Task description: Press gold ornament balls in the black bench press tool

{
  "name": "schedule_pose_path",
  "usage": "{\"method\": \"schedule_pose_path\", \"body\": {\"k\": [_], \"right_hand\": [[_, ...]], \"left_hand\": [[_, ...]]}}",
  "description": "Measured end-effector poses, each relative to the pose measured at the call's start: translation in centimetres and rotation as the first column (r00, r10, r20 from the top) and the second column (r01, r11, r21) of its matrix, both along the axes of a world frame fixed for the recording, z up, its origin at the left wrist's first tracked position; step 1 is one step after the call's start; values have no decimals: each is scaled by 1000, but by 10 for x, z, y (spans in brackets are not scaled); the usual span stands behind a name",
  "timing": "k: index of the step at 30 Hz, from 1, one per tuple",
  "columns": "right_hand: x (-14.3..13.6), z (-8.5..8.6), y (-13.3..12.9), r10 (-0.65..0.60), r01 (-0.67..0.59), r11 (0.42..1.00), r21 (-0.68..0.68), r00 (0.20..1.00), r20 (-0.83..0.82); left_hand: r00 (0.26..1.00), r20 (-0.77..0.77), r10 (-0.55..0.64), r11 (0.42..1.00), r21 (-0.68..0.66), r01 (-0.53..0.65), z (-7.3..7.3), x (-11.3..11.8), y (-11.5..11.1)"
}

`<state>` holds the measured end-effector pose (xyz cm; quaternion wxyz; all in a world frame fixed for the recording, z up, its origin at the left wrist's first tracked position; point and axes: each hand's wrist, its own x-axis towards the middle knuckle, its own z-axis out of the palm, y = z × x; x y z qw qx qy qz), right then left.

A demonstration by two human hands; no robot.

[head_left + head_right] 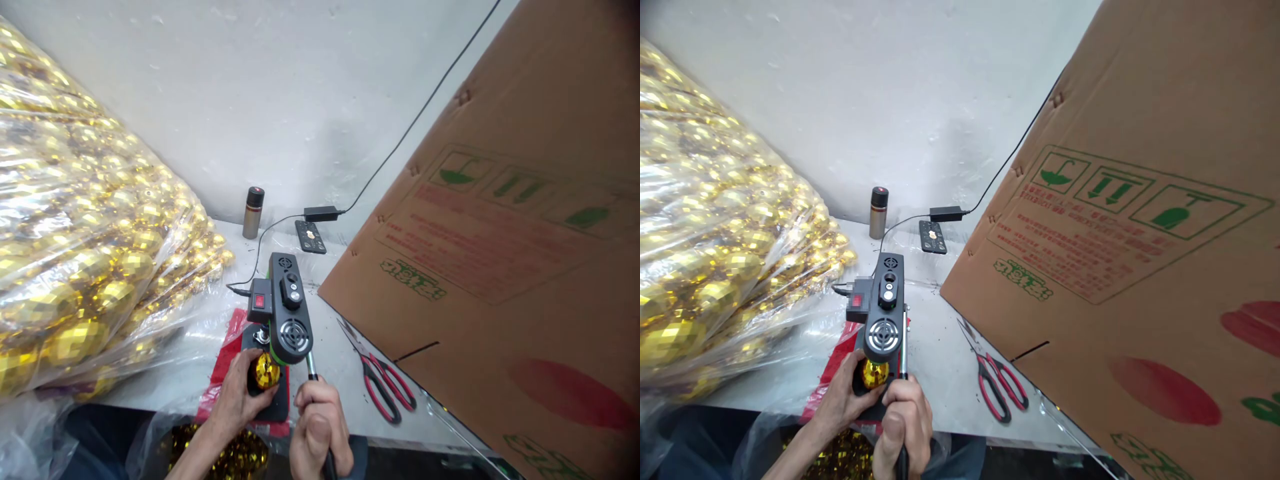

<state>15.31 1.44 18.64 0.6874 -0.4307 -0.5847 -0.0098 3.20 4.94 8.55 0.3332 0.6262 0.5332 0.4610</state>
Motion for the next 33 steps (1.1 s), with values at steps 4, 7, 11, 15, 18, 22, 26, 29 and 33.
{"method": "schedule_pose_path", "body": {"k": [4,7,11,15,18,22,26,29,33], "right_hand": [[-1,-5,0,2,-2,1000,-1,999,-33],[1,-8,0,5,-5,1000,12,1000,-16],[3,-13,-1,16,-16,1000,-10,1000,-11],[3,-18,-1,27,-27,1000,-12,1000,-16],[3,-20,0,29,-29,1000,1,999,-21],[2,-22,3,23,-22,999,29,999,-36],[1,-25,7,34,-31,997,69,999,-41],[1,-26,8,42,-39,997,71,998,-36],[0,-28,8,39,-37,998,59,999,-29]], "left_hand": [[1000,2,6,1000,4,-6,-1,1,0],[1000,1,9,1000,8,-9,-2,1,1],[1000,12,16,1000,10,-16,-4,2,1],[1000,19,13,1000,2,-13,-3,2,1],[1000,16,3,1000,-12,-3,-1,1,2],[1000,11,-22,1000,-17,22,2,-1,2],[1000,14,-14,1000,12,13,1,0,3],[1000,11,-4,1000,25,3,0,1,3],[1000,2,-5,999,42,5,-2,2,2]]}}
